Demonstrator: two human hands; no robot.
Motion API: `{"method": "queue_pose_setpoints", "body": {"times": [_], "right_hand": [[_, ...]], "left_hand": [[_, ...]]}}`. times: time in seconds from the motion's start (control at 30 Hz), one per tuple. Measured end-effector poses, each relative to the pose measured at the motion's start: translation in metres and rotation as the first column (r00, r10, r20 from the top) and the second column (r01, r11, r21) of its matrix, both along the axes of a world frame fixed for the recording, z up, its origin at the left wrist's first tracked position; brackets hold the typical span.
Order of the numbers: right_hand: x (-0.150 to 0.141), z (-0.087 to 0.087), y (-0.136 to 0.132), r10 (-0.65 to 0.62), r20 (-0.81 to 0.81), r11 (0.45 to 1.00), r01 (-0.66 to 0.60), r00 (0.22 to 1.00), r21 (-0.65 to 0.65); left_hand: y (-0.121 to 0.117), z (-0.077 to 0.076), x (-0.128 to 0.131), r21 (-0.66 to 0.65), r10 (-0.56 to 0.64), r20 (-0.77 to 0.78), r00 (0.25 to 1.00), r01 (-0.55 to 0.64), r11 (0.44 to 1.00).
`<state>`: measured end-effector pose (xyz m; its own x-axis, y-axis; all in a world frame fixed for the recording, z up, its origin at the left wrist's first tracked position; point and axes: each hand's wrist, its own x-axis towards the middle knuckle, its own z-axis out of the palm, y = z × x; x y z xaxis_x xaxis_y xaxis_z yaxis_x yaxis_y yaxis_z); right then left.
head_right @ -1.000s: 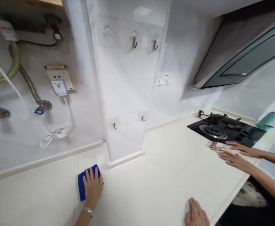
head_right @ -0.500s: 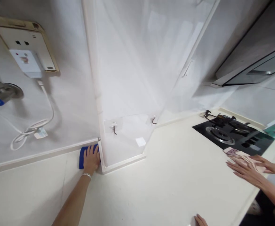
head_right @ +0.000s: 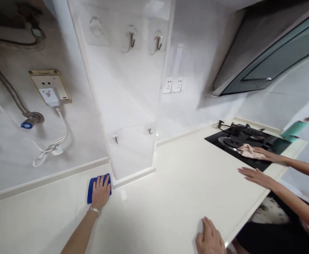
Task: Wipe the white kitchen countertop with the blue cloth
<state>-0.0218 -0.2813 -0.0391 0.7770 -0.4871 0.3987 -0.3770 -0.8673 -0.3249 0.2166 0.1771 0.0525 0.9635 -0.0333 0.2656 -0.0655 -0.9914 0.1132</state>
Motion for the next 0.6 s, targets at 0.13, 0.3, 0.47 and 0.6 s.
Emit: {"method": "queue_pose_setpoints", "body": {"times": [0.13,0.3,0.47,0.6], "right_hand": [[0.0,0.009,0.01,0.011,0.049,0.999,-0.008,0.999,-0.045],[0.0,0.004,0.011,0.049,0.118,0.997,-0.041,0.992,-0.069],[0.0,-0.006,0.005,0.071,0.148,0.995,-0.059,0.986,-0.081],[0.001,-0.013,-0.001,0.063,0.129,0.996,-0.055,0.99,-0.066]], "left_hand": [[-0.009,-0.001,-0.059,0.046,-0.034,0.001,0.999,0.034,0.998],[-0.039,-0.012,-0.121,0.048,-0.171,0.001,0.985,0.171,0.984],[-0.079,-0.016,-0.174,-0.023,-0.351,-0.028,0.936,0.35,0.936],[-0.088,-0.018,-0.205,-0.054,-0.52,-0.045,0.853,0.518,0.854]]}}
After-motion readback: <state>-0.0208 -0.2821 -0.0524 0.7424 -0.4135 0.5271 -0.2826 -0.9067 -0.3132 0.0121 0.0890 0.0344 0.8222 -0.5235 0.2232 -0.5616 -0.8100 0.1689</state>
